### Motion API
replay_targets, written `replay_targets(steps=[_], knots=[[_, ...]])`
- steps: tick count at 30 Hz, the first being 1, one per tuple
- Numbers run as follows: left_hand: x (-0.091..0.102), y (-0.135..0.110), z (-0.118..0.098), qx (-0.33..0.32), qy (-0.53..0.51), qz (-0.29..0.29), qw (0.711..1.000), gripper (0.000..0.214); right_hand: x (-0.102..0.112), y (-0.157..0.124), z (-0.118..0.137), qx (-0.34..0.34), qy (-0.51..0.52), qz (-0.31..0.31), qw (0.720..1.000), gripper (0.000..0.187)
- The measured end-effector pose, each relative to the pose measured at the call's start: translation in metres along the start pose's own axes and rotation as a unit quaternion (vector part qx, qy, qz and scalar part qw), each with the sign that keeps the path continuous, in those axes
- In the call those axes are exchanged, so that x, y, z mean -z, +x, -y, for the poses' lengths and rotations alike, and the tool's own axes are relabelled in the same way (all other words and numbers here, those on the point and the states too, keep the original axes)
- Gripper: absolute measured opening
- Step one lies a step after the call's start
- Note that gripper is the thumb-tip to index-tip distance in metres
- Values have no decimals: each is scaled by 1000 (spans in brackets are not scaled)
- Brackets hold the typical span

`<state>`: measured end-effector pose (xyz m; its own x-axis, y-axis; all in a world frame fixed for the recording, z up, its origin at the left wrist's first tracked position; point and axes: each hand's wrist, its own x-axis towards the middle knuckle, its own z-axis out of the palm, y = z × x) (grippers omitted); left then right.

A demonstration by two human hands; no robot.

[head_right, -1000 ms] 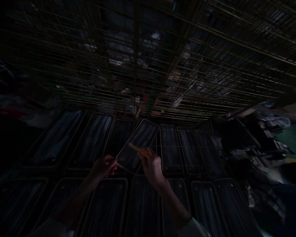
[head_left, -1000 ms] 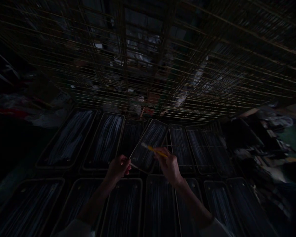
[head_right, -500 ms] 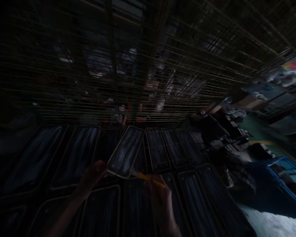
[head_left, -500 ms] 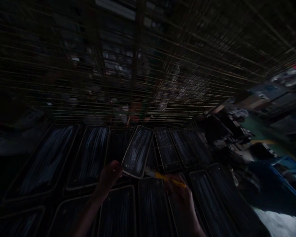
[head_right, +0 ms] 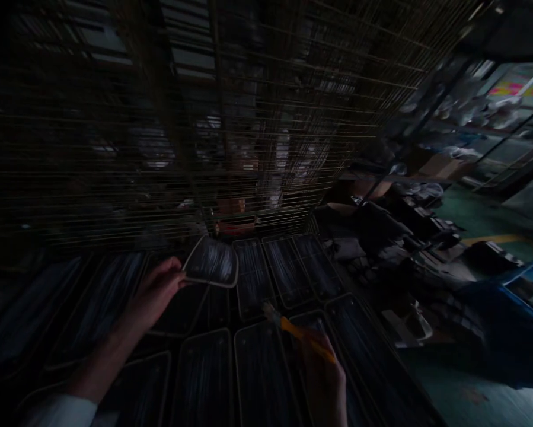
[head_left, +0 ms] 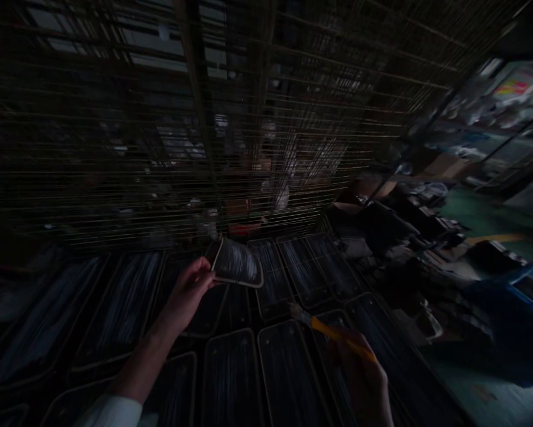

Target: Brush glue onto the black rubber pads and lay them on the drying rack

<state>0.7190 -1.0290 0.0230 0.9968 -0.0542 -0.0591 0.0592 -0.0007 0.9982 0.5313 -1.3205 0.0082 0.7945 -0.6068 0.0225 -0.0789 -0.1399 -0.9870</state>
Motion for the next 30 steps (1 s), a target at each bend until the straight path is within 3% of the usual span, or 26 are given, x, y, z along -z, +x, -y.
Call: replay_targets(steps=[4, 7, 11, 13, 16, 20, 30], knots=[[-54, 35, -26, -70, -81, 11, 994, 20, 47, 27, -1, 0, 18, -33, 999, 34], [-84, 45, -23, -96, -120, -5, 988, 20, 77, 40, -1, -28, 34, -52, 998, 35], [-117, 19, 26, -28, -163, -71, 984, 20, 104, 51, -9, -51, 6, -55, 997, 38], [-134, -1, 59, 32, -161, -105, 981, 23, 110, 54, -14, -57, 0, -53, 997, 39], [-154, -23, 99, 103, -170, -110, 974, 23, 109, 58, -19, -73, 9, -42, 996, 40], [-164, -27, 122, 129, -169, -101, 972, 24, 102, 58, -21, -77, 18, -25, 997, 41], [-148, -25, 136, 193, -9, -70, 979, 27, 71, 62, -25, -44, -6, 21, 999, 41]])
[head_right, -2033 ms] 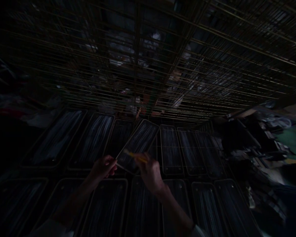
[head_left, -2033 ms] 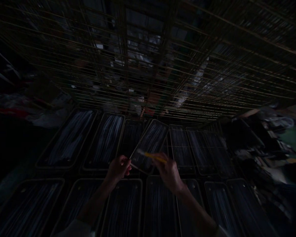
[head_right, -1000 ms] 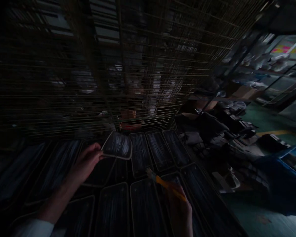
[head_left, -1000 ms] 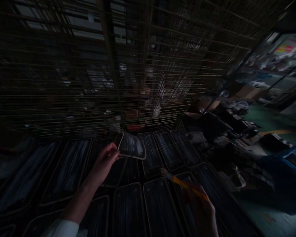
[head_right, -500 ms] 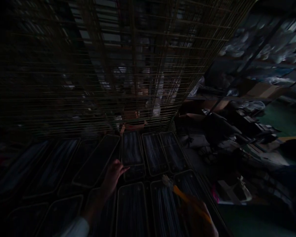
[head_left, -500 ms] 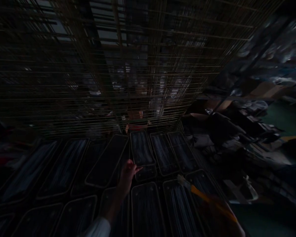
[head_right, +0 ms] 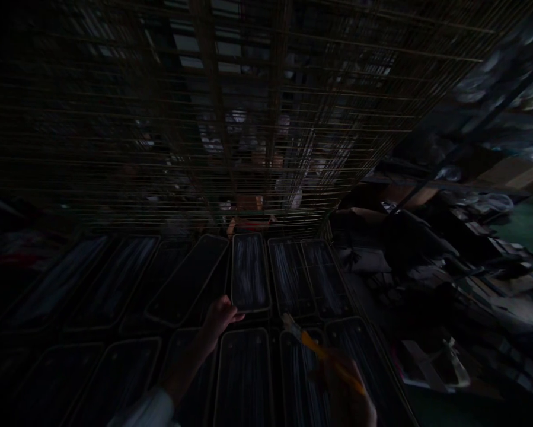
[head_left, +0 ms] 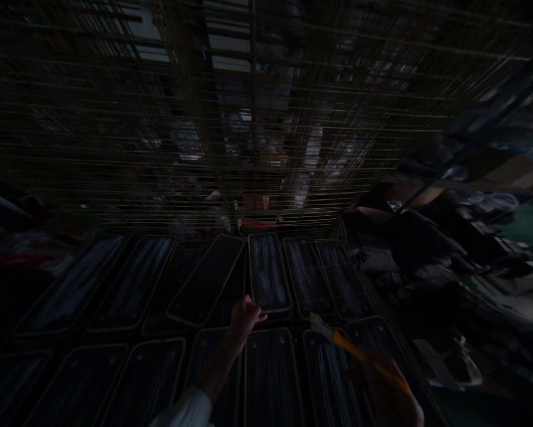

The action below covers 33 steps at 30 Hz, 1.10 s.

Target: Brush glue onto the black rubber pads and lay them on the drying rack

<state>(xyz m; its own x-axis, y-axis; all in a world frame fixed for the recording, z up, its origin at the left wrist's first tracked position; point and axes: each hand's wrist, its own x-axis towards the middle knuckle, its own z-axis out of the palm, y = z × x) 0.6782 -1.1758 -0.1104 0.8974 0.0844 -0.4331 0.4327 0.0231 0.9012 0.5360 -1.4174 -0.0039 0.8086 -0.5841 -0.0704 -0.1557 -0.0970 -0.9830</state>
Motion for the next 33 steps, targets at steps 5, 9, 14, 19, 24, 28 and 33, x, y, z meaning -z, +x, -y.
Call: replay_targets(steps=[5, 9, 14, 19, 24, 28, 33], knots=[[19, -13, -3, 31, 98, 1, 995, 21, -34, 2, 15, 14, -23, 41, 999, 39], [76, -22, -12, -1, 184, -34, 982, 15, -74, 10, 23, 32, -23, 136, 990, 35], [170, -15, -21, -60, 513, -212, 829, 42, -146, 25, 21, 92, -7, 274, 957, 28], [207, -2, -16, -17, 594, -170, 786, 55, -217, 39, 16, 179, -51, 329, 926, 25], [213, 0, -19, -24, 586, -159, 794, 45, -267, 59, 22, 300, -147, 318, 887, 22], [218, 1, -17, -45, 534, -186, 824, 34, -299, 78, 23, 358, -222, 295, 858, 23], [228, 14, 6, 94, 199, -92, 971, 17, -323, 89, 22, 392, -290, 279, 827, 24]])
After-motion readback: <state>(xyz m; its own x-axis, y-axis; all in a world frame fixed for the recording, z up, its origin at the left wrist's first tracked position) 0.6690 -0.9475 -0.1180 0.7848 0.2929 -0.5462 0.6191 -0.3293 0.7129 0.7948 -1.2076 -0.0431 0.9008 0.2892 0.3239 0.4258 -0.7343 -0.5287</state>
